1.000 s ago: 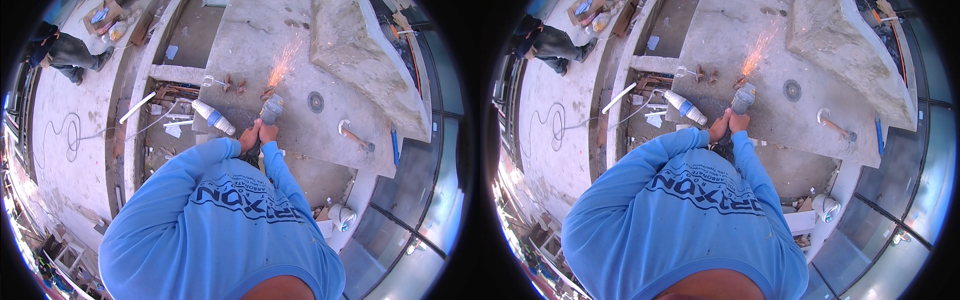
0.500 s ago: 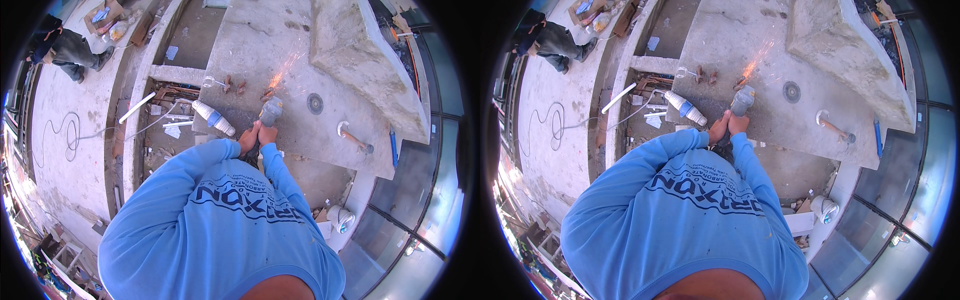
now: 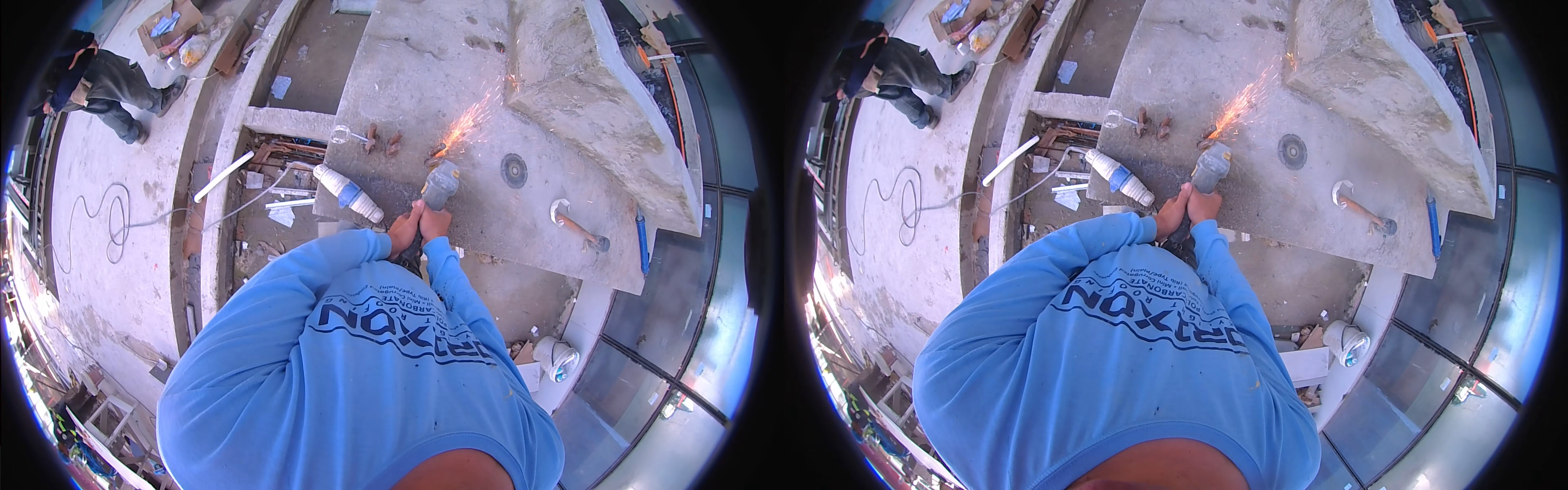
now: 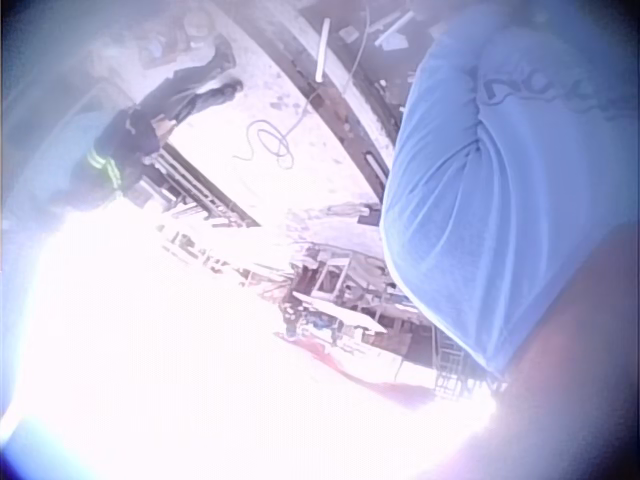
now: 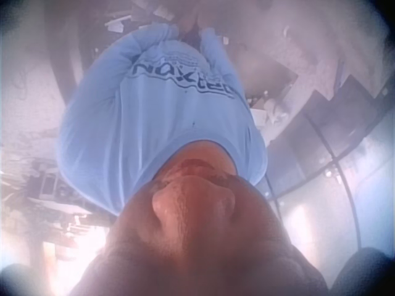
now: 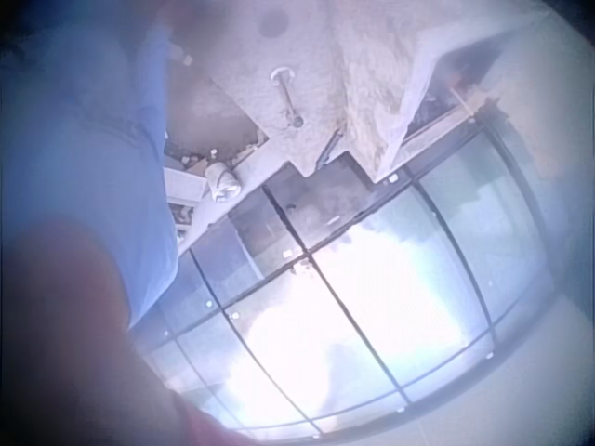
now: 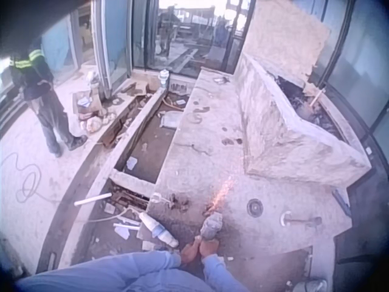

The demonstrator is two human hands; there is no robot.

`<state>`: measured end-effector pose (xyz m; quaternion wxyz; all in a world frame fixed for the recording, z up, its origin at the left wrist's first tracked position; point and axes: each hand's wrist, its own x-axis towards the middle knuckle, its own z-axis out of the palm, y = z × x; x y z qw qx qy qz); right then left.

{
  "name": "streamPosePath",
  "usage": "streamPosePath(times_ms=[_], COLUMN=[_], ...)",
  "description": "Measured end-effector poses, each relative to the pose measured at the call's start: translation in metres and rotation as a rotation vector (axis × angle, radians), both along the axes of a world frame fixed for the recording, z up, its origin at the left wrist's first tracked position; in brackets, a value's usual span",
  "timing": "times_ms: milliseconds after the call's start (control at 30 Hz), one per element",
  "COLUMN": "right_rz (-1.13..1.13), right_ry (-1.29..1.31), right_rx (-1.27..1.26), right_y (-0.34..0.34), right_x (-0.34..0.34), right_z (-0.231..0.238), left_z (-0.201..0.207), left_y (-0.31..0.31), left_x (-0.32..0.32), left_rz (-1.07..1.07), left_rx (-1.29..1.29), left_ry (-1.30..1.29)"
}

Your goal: The person uses an angle grinder on a concrete floor, producing sparks, then switches to a hammer to chip away at the same area. The person handles both tools and works on the floor surface throughout the clip.

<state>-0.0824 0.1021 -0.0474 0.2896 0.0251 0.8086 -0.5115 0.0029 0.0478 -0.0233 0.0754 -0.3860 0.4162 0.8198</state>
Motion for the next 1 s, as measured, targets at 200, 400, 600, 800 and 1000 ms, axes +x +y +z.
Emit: streamPosePath(times_ms=[200,400,600,800,1000], right_rz=[0.000,0.011,-0.017,0.001,-0.005], right_ry=[-0.020,-0.023,-0.029,-0.015,0.037], right_rx=[-0.009,-0.046,-0.075,-0.040,0.016], right_y=[-0.004,-0.007,-0.009,-0.008,-0.004], right_x=[-0.001,-0.006,-0.007,-0.007,-0.002], right_z=[0.008,0.007,0.006,0.007,0.001], left_z=[0.004,0.007,0.008,0.008,0.009], left_y=[-0.002,-0.006,-0.007,-0.007,-0.006], left_x=[-0.001,-0.006,-0.007,-0.006,-0.001], left_rz=[-0.004,-0.019,-0.027,-0.013,-0.021], left_rx=[-0.009,-0.016,-0.038,-0.028,-0.007], left_ry=[-0.006,-0.004,-0.003,0.007,0.024])
